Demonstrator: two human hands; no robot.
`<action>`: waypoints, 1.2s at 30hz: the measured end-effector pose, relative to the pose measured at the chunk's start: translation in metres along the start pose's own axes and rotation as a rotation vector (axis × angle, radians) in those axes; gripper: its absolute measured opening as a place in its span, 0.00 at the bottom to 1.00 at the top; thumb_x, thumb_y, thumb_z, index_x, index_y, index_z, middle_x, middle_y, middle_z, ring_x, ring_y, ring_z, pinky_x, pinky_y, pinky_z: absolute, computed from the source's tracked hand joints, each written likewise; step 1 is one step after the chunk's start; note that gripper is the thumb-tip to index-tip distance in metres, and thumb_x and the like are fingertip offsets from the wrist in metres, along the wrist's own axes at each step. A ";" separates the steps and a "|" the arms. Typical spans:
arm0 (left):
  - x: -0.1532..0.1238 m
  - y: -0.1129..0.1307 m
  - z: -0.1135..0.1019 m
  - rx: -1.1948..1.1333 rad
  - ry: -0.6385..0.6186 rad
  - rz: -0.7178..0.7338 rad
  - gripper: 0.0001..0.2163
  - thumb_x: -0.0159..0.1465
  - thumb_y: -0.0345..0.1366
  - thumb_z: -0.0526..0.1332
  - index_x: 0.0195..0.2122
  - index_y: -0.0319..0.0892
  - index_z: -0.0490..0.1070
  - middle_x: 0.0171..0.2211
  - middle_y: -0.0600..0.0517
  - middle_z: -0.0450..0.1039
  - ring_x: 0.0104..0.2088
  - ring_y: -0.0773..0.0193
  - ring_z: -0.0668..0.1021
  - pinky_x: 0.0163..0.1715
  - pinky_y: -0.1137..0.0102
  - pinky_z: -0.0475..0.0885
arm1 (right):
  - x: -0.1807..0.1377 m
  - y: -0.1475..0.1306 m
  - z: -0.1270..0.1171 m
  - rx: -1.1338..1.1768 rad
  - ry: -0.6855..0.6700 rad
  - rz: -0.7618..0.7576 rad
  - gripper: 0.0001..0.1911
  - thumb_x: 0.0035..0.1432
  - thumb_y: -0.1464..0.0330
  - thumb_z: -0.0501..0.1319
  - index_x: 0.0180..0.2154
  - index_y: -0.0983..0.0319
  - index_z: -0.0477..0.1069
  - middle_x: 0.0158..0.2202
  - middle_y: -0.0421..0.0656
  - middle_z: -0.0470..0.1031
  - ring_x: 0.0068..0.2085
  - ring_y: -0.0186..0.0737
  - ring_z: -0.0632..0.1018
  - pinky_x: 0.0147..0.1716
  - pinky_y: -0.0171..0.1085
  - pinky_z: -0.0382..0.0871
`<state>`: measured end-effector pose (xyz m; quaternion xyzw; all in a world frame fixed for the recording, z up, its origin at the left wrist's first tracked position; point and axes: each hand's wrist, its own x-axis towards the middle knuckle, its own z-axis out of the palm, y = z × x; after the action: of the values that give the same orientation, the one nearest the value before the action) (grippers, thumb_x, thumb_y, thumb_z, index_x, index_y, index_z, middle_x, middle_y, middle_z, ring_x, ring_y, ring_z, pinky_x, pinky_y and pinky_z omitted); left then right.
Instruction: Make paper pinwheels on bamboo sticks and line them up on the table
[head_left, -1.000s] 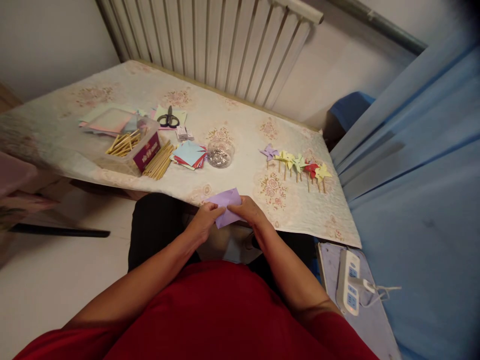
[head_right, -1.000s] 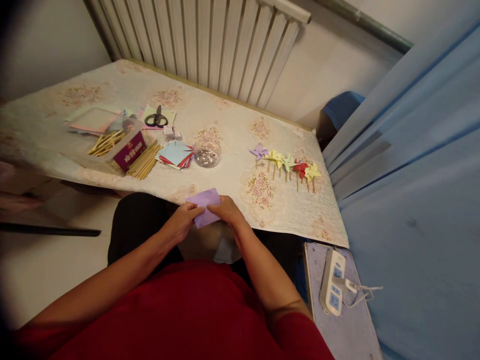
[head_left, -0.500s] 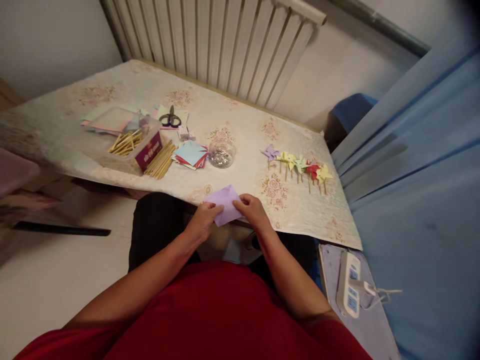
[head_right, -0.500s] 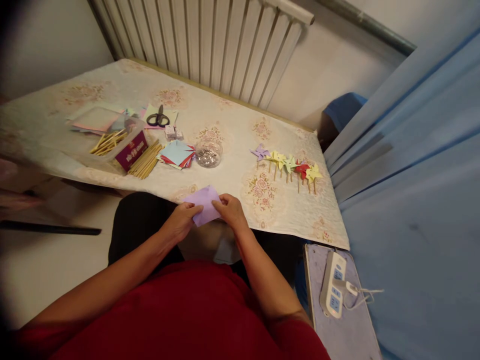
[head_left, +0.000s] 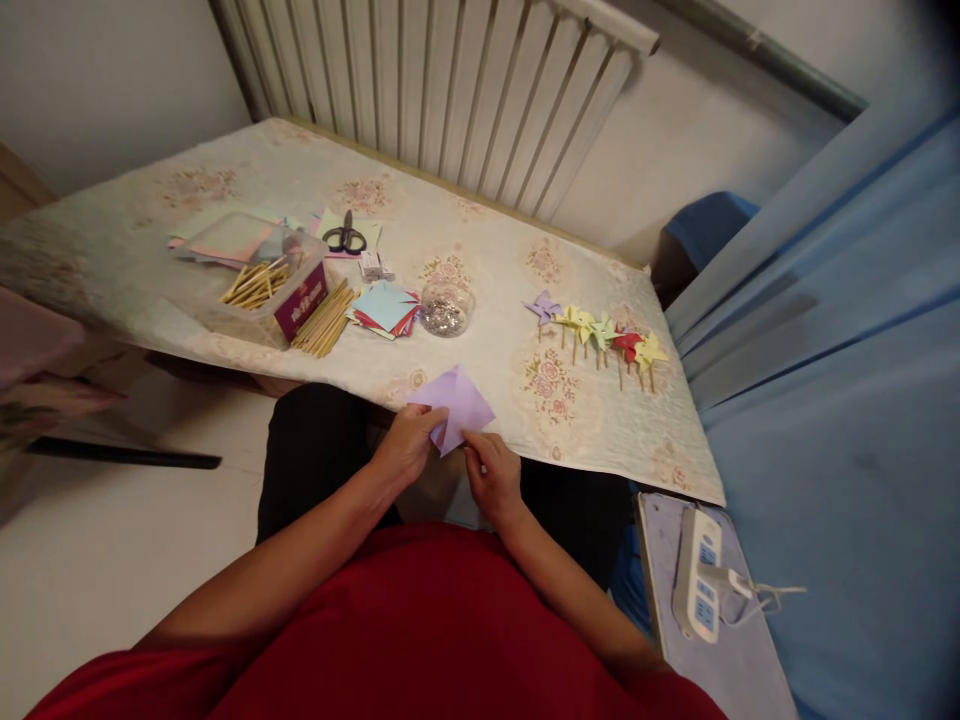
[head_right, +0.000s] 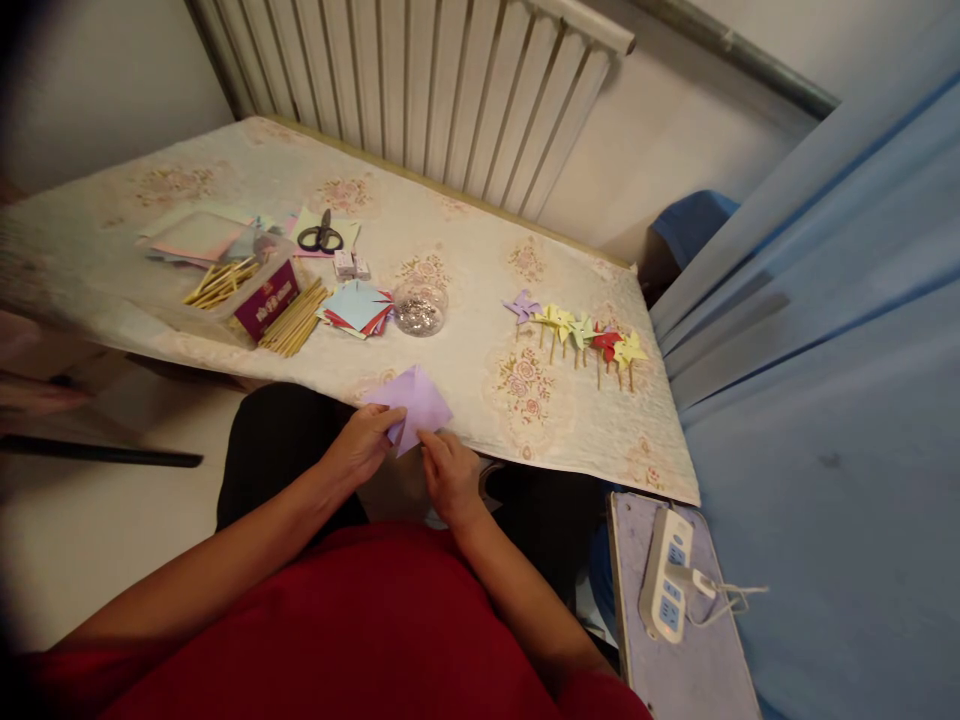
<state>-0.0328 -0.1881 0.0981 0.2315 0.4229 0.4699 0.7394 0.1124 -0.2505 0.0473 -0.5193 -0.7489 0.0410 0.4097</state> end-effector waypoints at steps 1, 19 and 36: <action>0.000 0.000 0.000 -0.003 -0.012 0.002 0.04 0.48 0.33 0.67 0.23 0.40 0.72 0.21 0.55 0.72 0.22 0.69 0.72 0.25 0.72 0.66 | 0.001 0.002 0.002 -0.010 -0.006 -0.006 0.17 0.66 0.71 0.53 0.52 0.59 0.73 0.37 0.47 0.78 0.36 0.41 0.78 0.35 0.38 0.72; 0.002 -0.011 -0.005 0.110 -0.006 0.148 0.08 0.49 0.36 0.68 0.21 0.40 0.69 0.19 0.58 0.66 0.21 0.72 0.66 0.23 0.74 0.60 | 0.041 -0.036 0.004 0.746 0.040 0.897 0.10 0.54 0.60 0.62 0.28 0.60 0.70 0.23 0.36 0.74 0.17 0.32 0.72 0.16 0.32 0.61; 0.005 -0.019 -0.009 0.259 0.028 0.193 0.10 0.52 0.37 0.65 0.20 0.41 0.66 0.18 0.57 0.64 0.21 0.71 0.65 0.23 0.72 0.58 | 0.047 -0.039 0.015 0.710 0.134 0.983 0.10 0.52 0.61 0.59 0.24 0.59 0.66 0.21 0.36 0.72 0.16 0.31 0.70 0.15 0.31 0.58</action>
<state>-0.0296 -0.1930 0.0777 0.3580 0.4662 0.4835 0.6487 0.0682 -0.2249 0.0833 -0.6375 -0.3347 0.4396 0.5370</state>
